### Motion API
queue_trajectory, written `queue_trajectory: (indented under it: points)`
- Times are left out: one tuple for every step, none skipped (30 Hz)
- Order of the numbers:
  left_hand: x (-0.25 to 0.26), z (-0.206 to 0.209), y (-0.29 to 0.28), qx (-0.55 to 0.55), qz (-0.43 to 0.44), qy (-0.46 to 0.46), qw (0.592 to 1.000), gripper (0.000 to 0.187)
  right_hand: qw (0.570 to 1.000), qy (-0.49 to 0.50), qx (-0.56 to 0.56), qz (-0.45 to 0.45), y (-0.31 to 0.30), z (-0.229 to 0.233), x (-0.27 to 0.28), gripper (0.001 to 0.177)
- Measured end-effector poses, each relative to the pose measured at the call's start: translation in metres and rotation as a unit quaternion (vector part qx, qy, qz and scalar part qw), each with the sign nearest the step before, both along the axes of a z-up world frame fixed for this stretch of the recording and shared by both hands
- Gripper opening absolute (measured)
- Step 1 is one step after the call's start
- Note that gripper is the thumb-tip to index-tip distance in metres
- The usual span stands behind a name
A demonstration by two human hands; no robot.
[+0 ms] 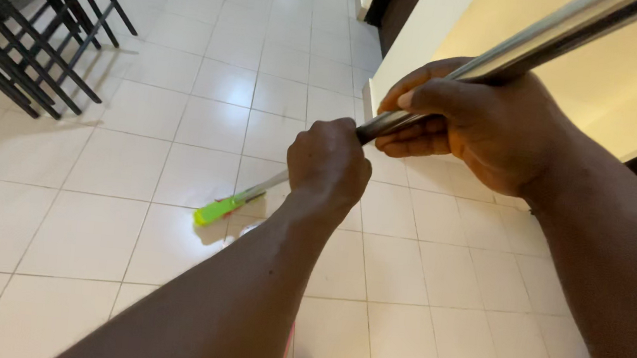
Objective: The person sweeps debris into a pile and then collects it using a dustpan and brush before emptying the dustpan into a bin.
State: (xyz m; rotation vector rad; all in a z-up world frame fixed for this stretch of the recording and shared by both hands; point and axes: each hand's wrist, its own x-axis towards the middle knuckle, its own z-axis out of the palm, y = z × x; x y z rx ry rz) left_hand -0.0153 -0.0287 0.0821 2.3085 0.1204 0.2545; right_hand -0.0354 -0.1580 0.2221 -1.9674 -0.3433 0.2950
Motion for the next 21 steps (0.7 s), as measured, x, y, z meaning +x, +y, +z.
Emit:
queue_trajectory:
  points:
    - [0.001,0.003,0.000,0.001,0.005,-0.001,1.000,0.010,1.000,-0.006,0.010,-0.004,-0.002,0.003,-0.001,0.026]
    - [0.003,0.004,-0.002,0.002,0.011,-0.003,1.000,0.010,0.999,-0.006,0.031,0.001,-0.002,0.000,-0.001,0.025]
    - [0.004,0.000,0.000,0.005,0.023,-0.003,1.000,0.010,0.999,-0.001,0.052,0.004,-0.001,-0.008,0.000,0.025]
    - [0.005,-0.007,0.005,0.008,0.035,-0.002,0.999,0.011,0.997,0.004,0.073,0.007,0.000,-0.018,0.001,0.025]
    - [0.006,-0.015,0.011,0.011,0.045,0.000,0.999,0.012,0.997,0.012,0.067,0.021,0.003,-0.030,0.002,0.024]
    - [0.006,-0.025,0.017,0.016,0.048,0.002,0.999,0.012,0.997,0.019,0.061,0.034,0.009,-0.042,0.005,0.023]
    - [0.005,-0.031,0.023,0.019,0.054,0.003,0.998,0.012,0.997,0.027,0.054,0.050,0.013,-0.050,0.008,0.023]
    - [0.004,-0.037,0.026,0.023,0.060,0.005,0.998,0.012,0.997,0.045,0.052,0.041,0.018,-0.058,0.011,0.021]
    - [0.000,-0.046,0.027,0.029,0.055,0.013,0.998,0.013,0.996,0.065,0.051,0.031,0.024,-0.071,0.012,0.020]
    - [-0.006,-0.056,0.027,0.034,0.049,0.020,0.998,0.013,0.995,0.086,0.049,0.022,0.023,-0.080,0.010,0.019]
    - [-0.010,-0.064,0.023,0.040,0.041,0.025,0.998,0.013,0.994,0.093,0.045,0.021,0.017,-0.085,0.008,0.018]
    - [-0.016,-0.070,0.017,0.028,0.041,0.028,0.998,0.014,0.994,0.100,0.041,0.021,0.010,-0.090,0.006,0.017]
    - [-0.020,-0.074,0.008,0.014,0.040,0.027,0.999,0.016,0.994,0.102,0.037,0.019,0.002,-0.091,0.004,0.016]
    - [-0.022,-0.075,0.000,0.001,0.040,0.025,0.999,0.018,0.993,0.110,0.044,0.008,-0.007,-0.092,0.002,0.015]
    - [-0.020,-0.073,-0.008,0.008,0.032,0.028,0.999,0.017,0.992,0.115,0.051,-0.003,-0.018,-0.090,0.000,0.015]
    - [-0.018,-0.069,-0.017,0.016,0.023,0.030,0.999,0.016,0.991,0.121,0.059,-0.015,-0.029,-0.087,-0.002,0.015]
    - [-0.019,-0.067,-0.026,0.025,0.017,0.031,0.999,0.015,0.991,0.117,0.061,-0.019,-0.037,-0.085,-0.004,0.014]
    - [-0.020,-0.065,-0.036,0.019,0.012,0.038,0.999,0.016,0.991,0.114,0.062,-0.023,-0.045,-0.084,-0.006,0.014]
    - [-0.021,-0.061,-0.046,0.013,0.008,0.045,0.999,0.017,0.991,0.112,0.063,-0.027,-0.053,-0.081,-0.006,0.013]
    - [-0.022,-0.058,-0.055,0.007,0.003,0.053,0.999,0.019,0.991,0.112,0.065,-0.047,-0.060,-0.078,-0.008,0.013]
    - [-0.023,-0.055,-0.064,0.005,-0.011,0.040,0.999,0.019,0.990,0.110,0.064,-0.065,-0.068,-0.074,-0.012,0.013]
